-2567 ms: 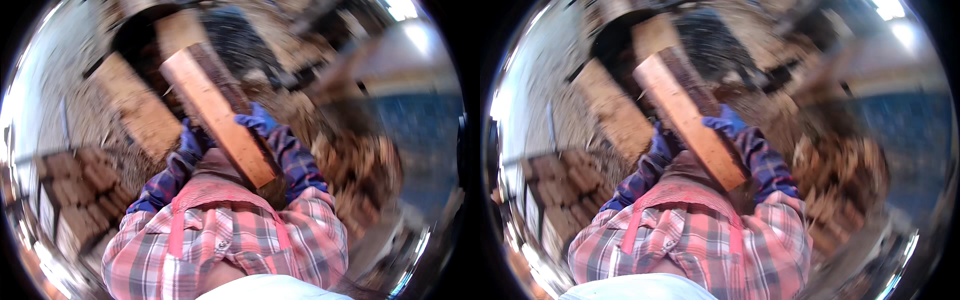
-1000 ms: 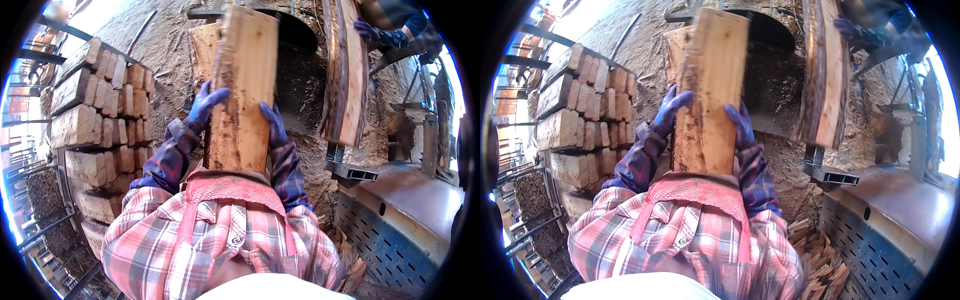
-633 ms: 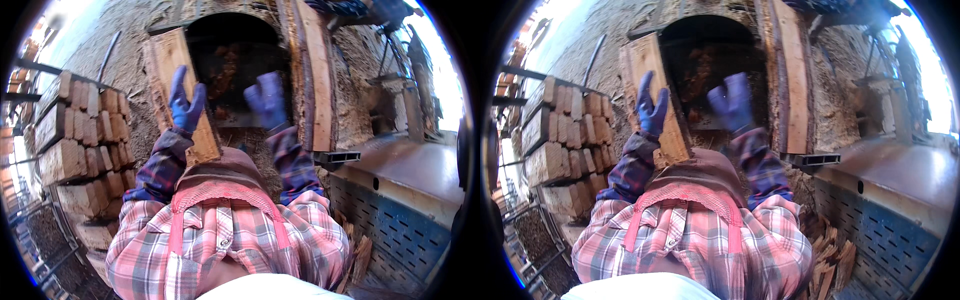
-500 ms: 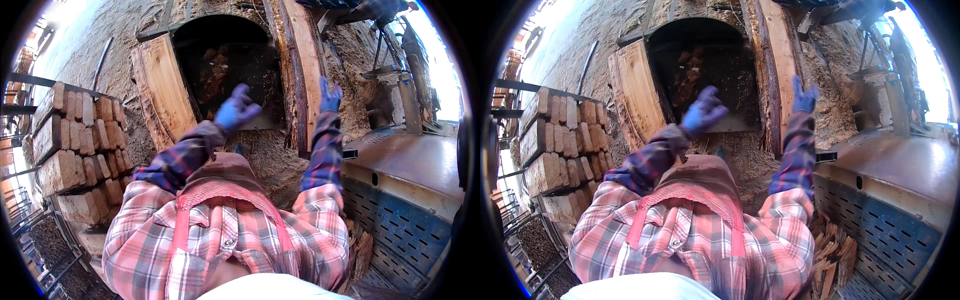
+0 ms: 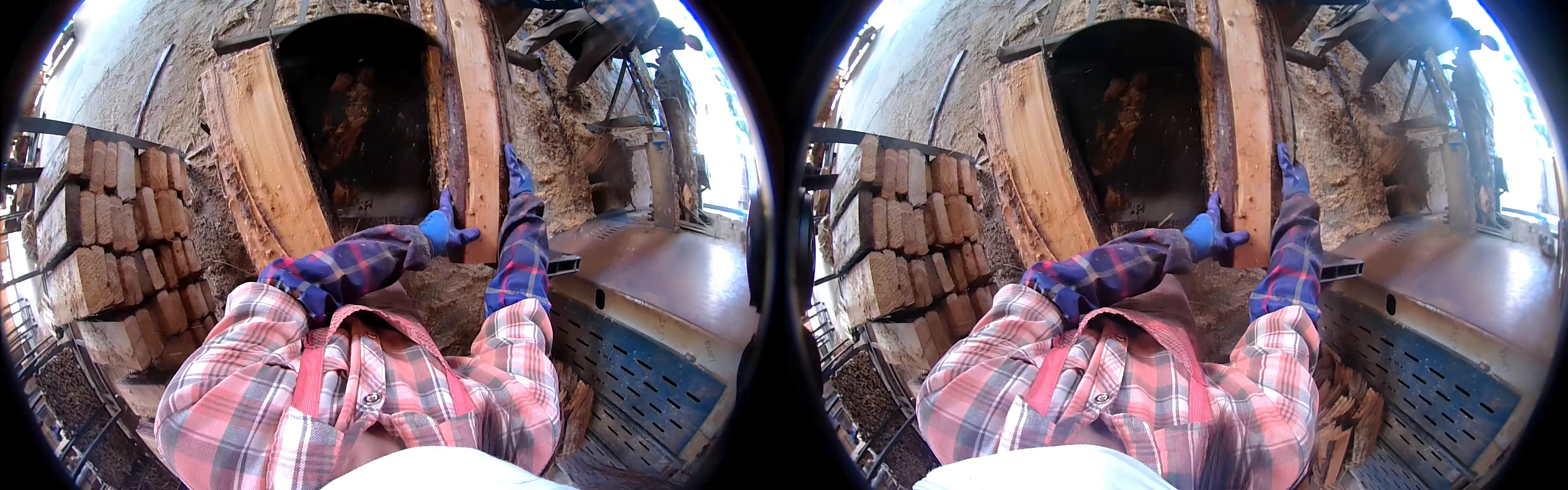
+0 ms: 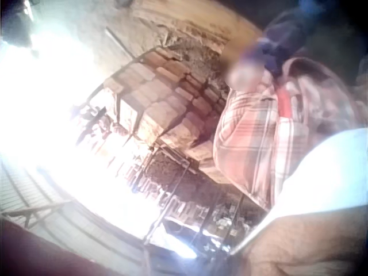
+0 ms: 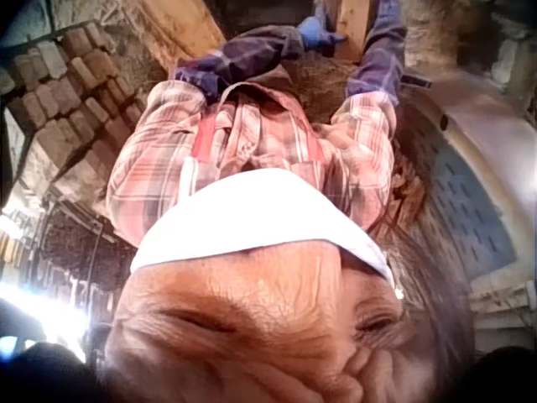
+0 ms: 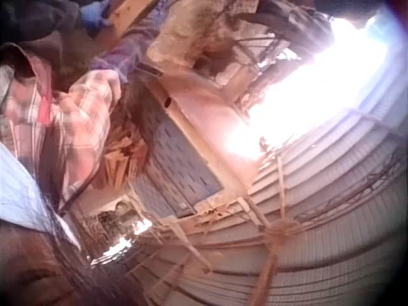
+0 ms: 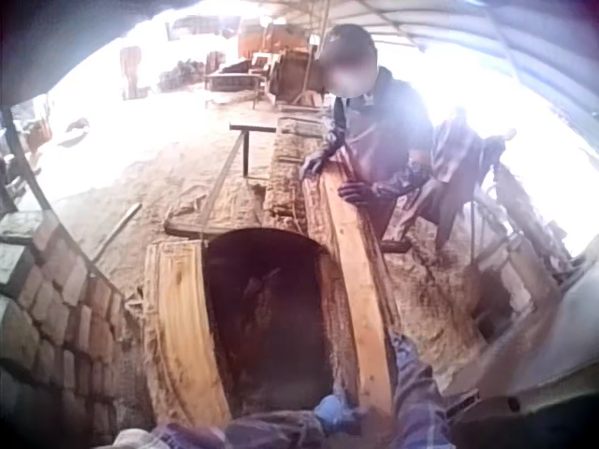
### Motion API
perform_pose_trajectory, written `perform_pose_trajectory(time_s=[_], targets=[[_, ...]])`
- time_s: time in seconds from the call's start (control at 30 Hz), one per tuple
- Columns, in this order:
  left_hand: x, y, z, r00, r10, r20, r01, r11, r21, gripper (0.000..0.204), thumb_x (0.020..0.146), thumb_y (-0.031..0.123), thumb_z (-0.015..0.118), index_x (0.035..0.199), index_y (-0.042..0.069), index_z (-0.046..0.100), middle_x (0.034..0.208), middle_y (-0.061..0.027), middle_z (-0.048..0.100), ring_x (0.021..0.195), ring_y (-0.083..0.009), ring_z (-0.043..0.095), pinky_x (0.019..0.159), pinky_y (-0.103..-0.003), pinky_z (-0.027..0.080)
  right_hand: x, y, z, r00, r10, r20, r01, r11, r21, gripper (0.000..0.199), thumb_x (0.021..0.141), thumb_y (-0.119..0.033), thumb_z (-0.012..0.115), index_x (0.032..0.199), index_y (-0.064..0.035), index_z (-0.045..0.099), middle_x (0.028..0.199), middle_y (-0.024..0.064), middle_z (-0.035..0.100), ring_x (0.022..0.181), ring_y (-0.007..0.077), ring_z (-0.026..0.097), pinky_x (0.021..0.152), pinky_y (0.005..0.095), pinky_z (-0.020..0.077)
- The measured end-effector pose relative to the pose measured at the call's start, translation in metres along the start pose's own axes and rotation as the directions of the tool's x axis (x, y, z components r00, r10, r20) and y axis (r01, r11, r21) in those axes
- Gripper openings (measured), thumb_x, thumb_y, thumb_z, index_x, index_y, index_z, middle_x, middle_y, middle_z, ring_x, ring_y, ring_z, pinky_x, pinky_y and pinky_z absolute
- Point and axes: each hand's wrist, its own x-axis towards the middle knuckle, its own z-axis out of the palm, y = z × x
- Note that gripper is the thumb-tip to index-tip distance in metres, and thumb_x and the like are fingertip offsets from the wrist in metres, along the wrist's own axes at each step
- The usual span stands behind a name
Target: The person repeatedly picks up cut lumber pieces from a saw table and stacks them into a growing pile on the floor. The person wears gloves and a plaid shirt while moving wood in a workshop environment.
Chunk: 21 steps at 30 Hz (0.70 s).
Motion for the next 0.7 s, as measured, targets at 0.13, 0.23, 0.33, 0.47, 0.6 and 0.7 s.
perform_pose_trajectory(time_s=[0.13, 0.23, 0.33, 0.47, 0.6, 0.7], targets=[[-0.024, -0.021, -0.019, 0.989, 0.083, -0.123, -0.086, 0.996, -0.021, 0.112, 0.065, 0.042, 0.073, 0.135, -0.008, 0.0, 0.116, -0.0309, 0.048, 0.11, -0.0363, 0.049, 0.092, -0.036, 0.039, -0.004, 0.019, 0.03, 0.992, -0.121, -0.027, 0.124, 0.966, 0.229, 0.058, 0.078, -0.044, 0.062, 0.109, 0.0046, 0.057, 0.105, 0.0126, 0.06, 0.097, 0.0192, 0.056, 0.084, 0.0281, 0.0423], [-0.041, -0.029, -0.042, 0.989, 0.044, -0.144, -0.044, 0.999, 0.0, 0.109, 0.066, 0.042, 0.071, 0.135, -0.007, 0.003, 0.115, -0.031, 0.049, 0.106, -0.0389, 0.051, 0.089, -0.039, 0.041, -0.012, 0.007, 0.059, 0.996, -0.002, -0.092, -0.01, 0.992, -0.124, 0.059, 0.076, -0.047, 0.064, 0.108, 0.0023, 0.059, 0.102, 0.0117, 0.062, 0.093, 0.019, 0.057, 0.081, 0.0272, 0.0431], [-0.062, -0.021, -0.062, 0.988, -0.03, -0.15, 0.048, 0.992, 0.12, 0.106, 0.066, 0.042, 0.07, 0.135, -0.007, 0.006, 0.115, -0.0314, 0.049, 0.106, -0.0391, 0.051, 0.089, -0.039, 0.041, -0.016, 0.015, 0.076, 0.994, -0.03, -0.109, 0.015, 0.991, -0.134, 0.064, 0.072, -0.056, 0.063, 0.105, -0.0013, 0.061, 0.097, 0.0116, 0.063, 0.087, 0.0204, 0.058, 0.078, 0.03, 0.0433], [-0.077, -0.035, -0.086, 0.978, -0.059, -0.201, 0.077, 0.993, 0.085, 0.101, 0.069, 0.039, 0.069, 0.134, -0.009, 0.008, 0.114, -0.0321, 0.049, 0.106, -0.04, 0.051, 0.089, -0.039, 0.041, -0.025, 0.003, 0.118, 0.998, -0.015, -0.053, 0.012, 0.998, -0.066, 0.066, 0.071, -0.057, 0.064, 0.105, -0.0006, 0.06, 0.093, 0.0105, 0.063, 0.085, 0.0206, 0.058, 0.076, 0.03, 0.0433], [-0.093, -0.034, -0.098, 0.967, -0.16, -0.198, 0.187, 0.974, 0.127, 0.091, 0.071, 0.031, 0.069, 0.131, -0.011, 0.015, 0.113, -0.031, 0.05, 0.105, -0.0362, 0.053, 0.087, -0.036, 0.043, -0.058, -0.02, 0.151, 1.0, 0.002, -0.009, -0.001, 1.0, 0.024, 0.061, 0.071, -0.05, 0.069, 0.105, -0.0002, 0.06, 0.094, 0.0067, 0.062, 0.083, 0.0153, 0.055, 0.074, 0.0263, 0.0428], [-0.1, -0.059, -0.08, 0.984, -0.037, -0.177, 0.037, 0.999, -0.004, 0.079, 0.073, 0.028, 0.069, 0.123, -0.008, 0.021, 0.098, -0.0235, 0.057, 0.089, -0.0318, 0.06, 0.07, -0.036, 0.05, -0.085, -0.042, 0.149, 0.955, 0.186, 0.23, -0.255, 0.911, 0.325, 0.052, 0.073, -0.04, 0.071, 0.102, 0.0011, 0.06, 0.093, 0.0069, 0.061, 0.078, 0.0129, 0.056, 0.07, 0.0273, 0.0466]])
